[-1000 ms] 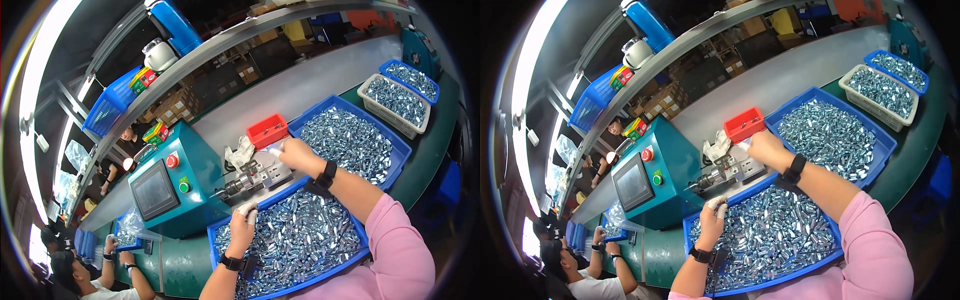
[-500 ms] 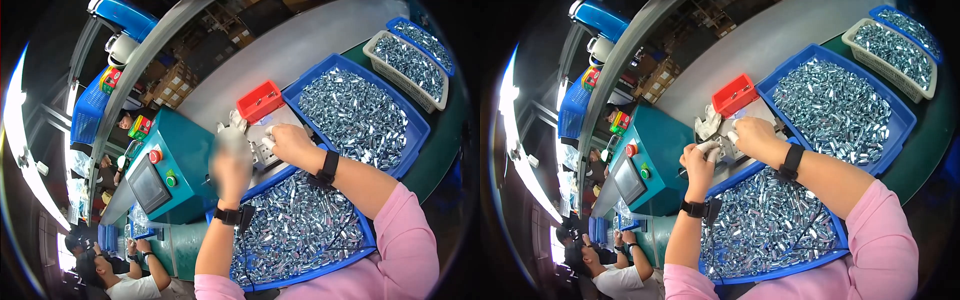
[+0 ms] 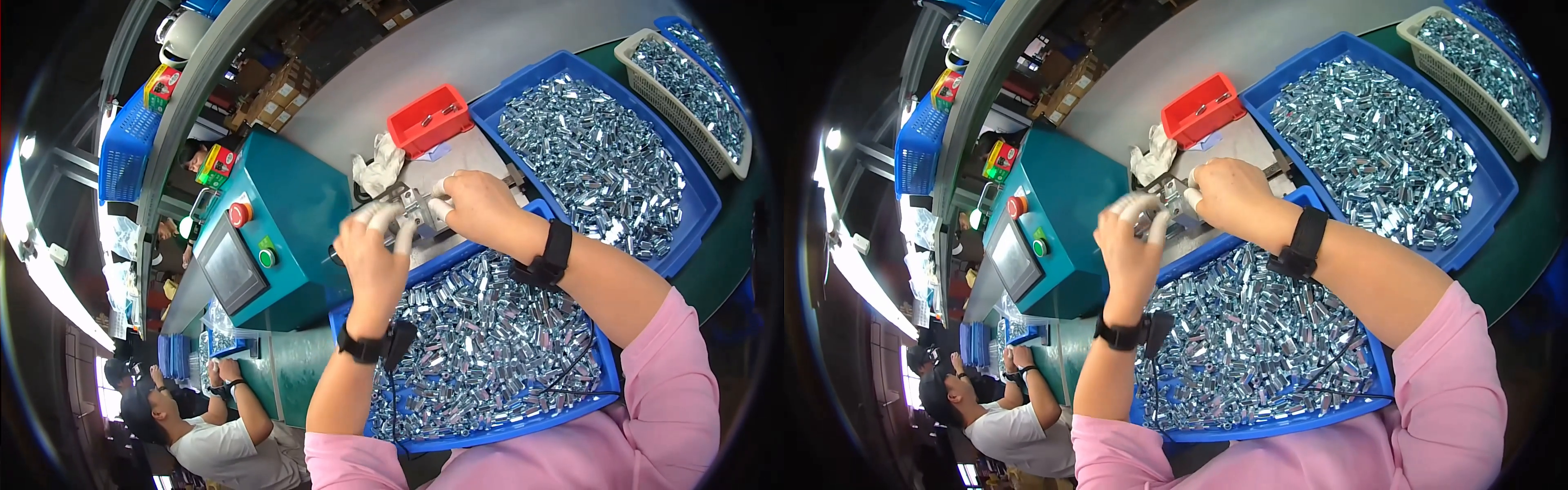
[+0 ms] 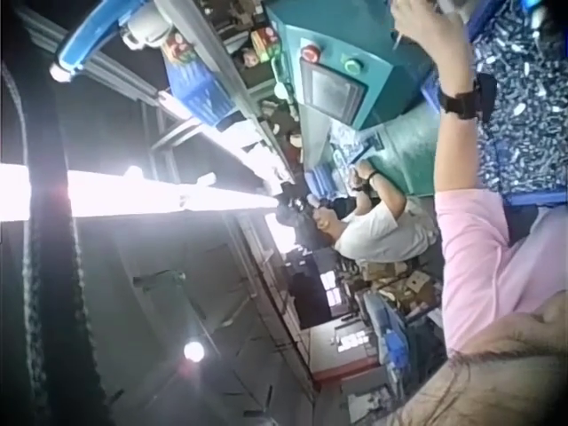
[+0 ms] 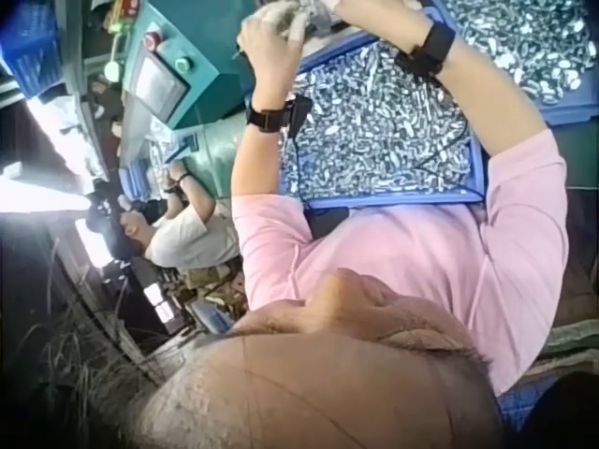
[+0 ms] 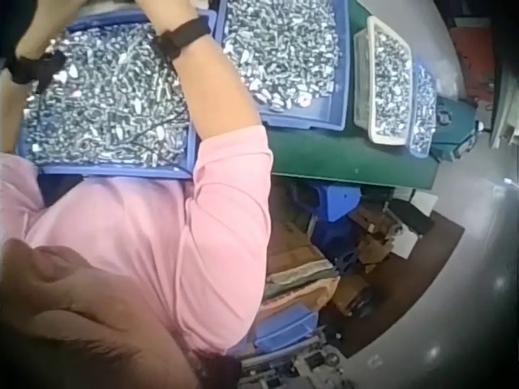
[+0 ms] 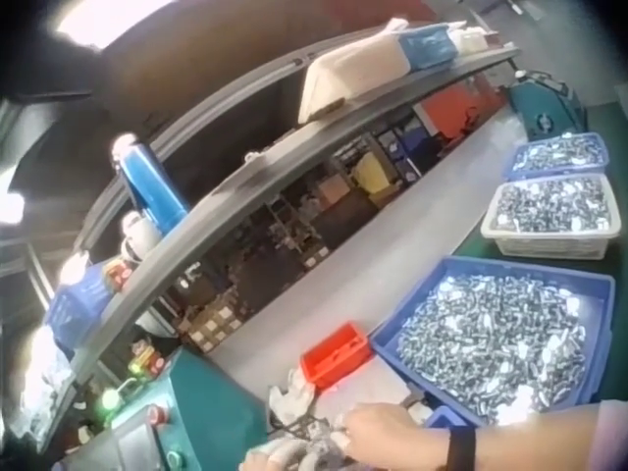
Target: The person picks up a metal part from a blue bin, places it into the machine's clamp, and presses a button. After the machine finishes, they remove the part and place it into a red bin.
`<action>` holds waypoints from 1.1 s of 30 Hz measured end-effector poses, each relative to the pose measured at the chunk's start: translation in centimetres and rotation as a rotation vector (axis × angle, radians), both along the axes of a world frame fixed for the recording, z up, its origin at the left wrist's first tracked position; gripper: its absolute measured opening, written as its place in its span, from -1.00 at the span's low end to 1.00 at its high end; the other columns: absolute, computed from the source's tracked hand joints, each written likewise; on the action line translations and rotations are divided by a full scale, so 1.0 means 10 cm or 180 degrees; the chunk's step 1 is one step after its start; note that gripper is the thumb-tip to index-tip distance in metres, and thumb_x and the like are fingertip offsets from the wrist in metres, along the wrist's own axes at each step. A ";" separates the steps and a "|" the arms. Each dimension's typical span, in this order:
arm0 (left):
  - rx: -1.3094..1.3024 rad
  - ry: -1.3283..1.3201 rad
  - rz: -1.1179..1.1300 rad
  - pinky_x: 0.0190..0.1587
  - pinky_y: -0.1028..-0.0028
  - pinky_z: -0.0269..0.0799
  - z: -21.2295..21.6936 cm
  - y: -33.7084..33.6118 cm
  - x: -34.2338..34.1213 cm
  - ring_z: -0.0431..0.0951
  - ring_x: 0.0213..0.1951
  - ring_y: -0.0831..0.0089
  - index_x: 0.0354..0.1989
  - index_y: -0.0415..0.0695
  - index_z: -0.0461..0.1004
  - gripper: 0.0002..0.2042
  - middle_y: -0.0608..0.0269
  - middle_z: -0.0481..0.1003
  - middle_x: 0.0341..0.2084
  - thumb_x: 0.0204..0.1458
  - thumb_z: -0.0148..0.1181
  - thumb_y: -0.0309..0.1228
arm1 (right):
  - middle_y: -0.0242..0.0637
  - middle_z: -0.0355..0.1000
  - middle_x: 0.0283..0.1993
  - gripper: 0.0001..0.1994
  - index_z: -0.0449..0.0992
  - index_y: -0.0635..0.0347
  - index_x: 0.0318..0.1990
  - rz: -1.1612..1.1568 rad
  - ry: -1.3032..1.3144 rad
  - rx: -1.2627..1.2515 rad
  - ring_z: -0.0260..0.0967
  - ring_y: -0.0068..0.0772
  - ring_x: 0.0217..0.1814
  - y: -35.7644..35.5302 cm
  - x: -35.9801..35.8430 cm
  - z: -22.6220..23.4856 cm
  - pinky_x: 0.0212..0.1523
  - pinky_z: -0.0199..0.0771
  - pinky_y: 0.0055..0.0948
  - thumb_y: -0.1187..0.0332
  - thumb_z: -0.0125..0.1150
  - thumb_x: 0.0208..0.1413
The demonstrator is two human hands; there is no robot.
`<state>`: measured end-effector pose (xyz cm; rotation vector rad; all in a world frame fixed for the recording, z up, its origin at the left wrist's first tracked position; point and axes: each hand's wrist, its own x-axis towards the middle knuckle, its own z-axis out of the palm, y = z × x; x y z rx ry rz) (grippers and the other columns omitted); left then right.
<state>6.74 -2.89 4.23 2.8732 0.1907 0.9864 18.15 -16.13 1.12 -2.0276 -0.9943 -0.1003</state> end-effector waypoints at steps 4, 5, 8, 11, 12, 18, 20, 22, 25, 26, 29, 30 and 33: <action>-0.1393 0.1273 -0.0040 -0.30 0.30 0.34 -0.12 -0.16 -0.54 0.46 -0.47 0.14 -0.40 -0.19 0.54 -0.83 0.10 0.49 -0.57 -0.15 0.28 -0.37 | -0.04 0.47 -0.36 -0.76 0.55 0.20 -0.24 0.0309 0.0344 -0.0183 0.42 -0.01 -0.29 0.03 -0.06 -0.01 -0.24 0.40 -0.20 0.27 0.15 -0.02; -0.1053 0.1798 -0.0067 -0.29 0.28 0.35 -0.23 -0.14 -0.63 0.46 -0.44 0.14 -0.40 -0.20 0.54 -0.83 0.10 0.50 -0.56 -0.15 0.28 -0.39 | -0.04 0.47 -0.39 -0.75 0.55 0.20 -0.22 0.0436 0.0284 -0.0128 0.43 -0.05 -0.32 0.01 -0.08 -0.03 -0.28 0.41 -0.23 0.26 0.15 -0.01; -0.0925 0.2174 -0.0156 -0.30 0.31 0.37 -0.37 -0.12 -0.73 0.48 -0.42 0.17 -0.41 -0.22 0.53 -0.84 0.08 0.50 -0.56 -0.15 0.28 -0.42 | -0.05 0.47 -0.43 -0.73 0.54 0.21 -0.19 0.0737 0.0128 -0.0024 0.46 -0.13 -0.40 0.02 -0.15 0.10 -0.35 0.43 -0.29 0.26 0.15 0.00; -0.1380 0.1897 -0.0361 -0.33 0.41 0.40 -0.41 -0.10 -0.75 0.50 -0.43 0.25 -0.41 -0.25 0.52 -0.84 0.06 0.50 -0.55 -0.17 0.29 -0.47 | -0.17 0.44 -0.54 -0.66 0.49 0.17 -0.04 0.0867 0.1715 -0.0797 0.42 -0.38 -0.58 -0.07 -0.20 0.38 -0.50 0.41 -0.42 0.24 0.16 0.04; -0.1364 0.1834 -0.0447 -0.32 0.41 0.40 -0.40 -0.10 -0.76 0.51 -0.40 0.25 -0.38 -0.25 0.52 -0.84 0.06 0.50 -0.52 -0.15 0.27 -0.48 | -0.17 0.44 -0.54 -0.66 0.49 0.17 -0.04 0.0870 0.1685 -0.0839 0.42 -0.38 -0.58 -0.05 -0.21 0.37 -0.50 0.41 -0.42 0.24 0.16 0.04; -0.2006 0.1483 -0.0569 -0.27 0.41 0.43 -0.33 -0.08 -0.84 0.52 -0.29 0.31 -0.20 -0.23 0.45 -0.79 0.07 0.48 -0.35 -0.05 0.17 -0.56 | -0.32 0.38 -0.57 -0.50 0.27 0.06 0.20 0.1443 0.1938 -0.0848 0.32 -0.61 -0.66 -0.03 -0.25 0.24 -0.59 0.36 -0.54 0.24 0.16 0.07; -0.2115 0.1423 -0.0562 -0.27 0.42 0.44 -0.30 -0.07 -0.84 0.52 -0.29 0.33 -0.18 -0.23 0.43 -0.78 0.07 0.48 -0.33 -0.04 0.16 -0.57 | -0.33 0.38 -0.56 -0.46 0.22 0.04 0.23 0.1505 0.1950 -0.0918 0.31 -0.62 -0.65 -0.03 -0.25 0.21 -0.58 0.36 -0.54 0.25 0.16 0.08; -0.2268 0.1375 -0.0550 -0.25 0.44 0.45 -0.29 -0.07 -0.82 0.51 -0.29 0.36 -0.13 -0.24 0.40 -0.76 0.08 0.47 -0.28 -0.02 0.14 -0.58 | -0.23 0.40 -0.55 -0.43 0.20 0.09 0.24 0.1560 0.1875 -0.0883 0.33 -0.55 -0.65 -0.04 -0.24 0.15 -0.56 0.36 -0.49 0.25 0.16 0.05; -0.2453 0.1258 -0.0539 -0.25 0.47 0.46 -0.27 -0.08 -0.77 0.52 -0.29 0.37 -0.12 -0.25 0.40 -0.73 0.09 0.47 -0.30 -0.04 0.15 -0.59 | -0.21 0.41 -0.50 -0.42 0.16 0.07 0.26 0.1587 0.1791 -0.0941 0.33 -0.55 -0.64 -0.03 -0.23 0.12 -0.56 0.37 -0.50 0.28 0.15 0.05; -0.2521 0.1201 -0.0524 -0.24 0.48 0.46 -0.26 -0.08 -0.78 0.52 -0.29 0.38 -0.11 -0.25 0.39 -0.72 0.10 0.48 -0.31 -0.04 0.15 -0.60 | -0.24 0.40 -0.46 -0.41 0.13 0.02 0.27 0.1583 0.1712 -0.0971 0.33 -0.59 -0.64 -0.03 -0.24 0.14 -0.58 0.37 -0.53 0.31 0.14 0.07; -0.2519 0.1261 -0.0545 -0.25 0.49 0.46 -0.26 -0.06 -0.75 0.52 -0.30 0.39 -0.10 -0.26 0.39 -0.70 0.11 0.48 -0.31 -0.06 0.16 -0.60 | -0.27 0.39 -0.39 -0.40 0.10 -0.03 0.30 0.1562 0.1778 -0.1078 0.33 -0.62 -0.64 -0.01 -0.25 0.19 -0.59 0.37 -0.57 0.36 0.12 0.08; -0.2484 0.1276 -0.0572 -0.25 0.49 0.46 -0.26 -0.05 -0.74 0.52 -0.30 0.39 -0.10 -0.27 0.39 -0.70 0.12 0.49 -0.31 -0.08 0.17 -0.61 | -0.27 0.39 -0.37 -0.39 0.09 -0.03 0.30 0.1536 0.1881 -0.1111 0.33 -0.61 -0.64 -0.01 -0.24 0.22 -0.59 0.38 -0.57 0.37 0.12 0.07; -0.2503 0.1262 -0.0622 -0.27 0.46 0.44 -0.30 -0.03 -0.74 0.50 -0.37 0.39 -0.08 -0.24 0.39 -0.68 0.11 0.47 -0.32 -0.07 0.17 -0.57 | -0.27 0.39 -0.32 -0.39 0.08 -0.02 0.30 0.1519 0.2028 -0.1125 0.33 -0.61 -0.64 0.00 -0.24 0.18 -0.58 0.39 -0.58 0.39 0.12 0.07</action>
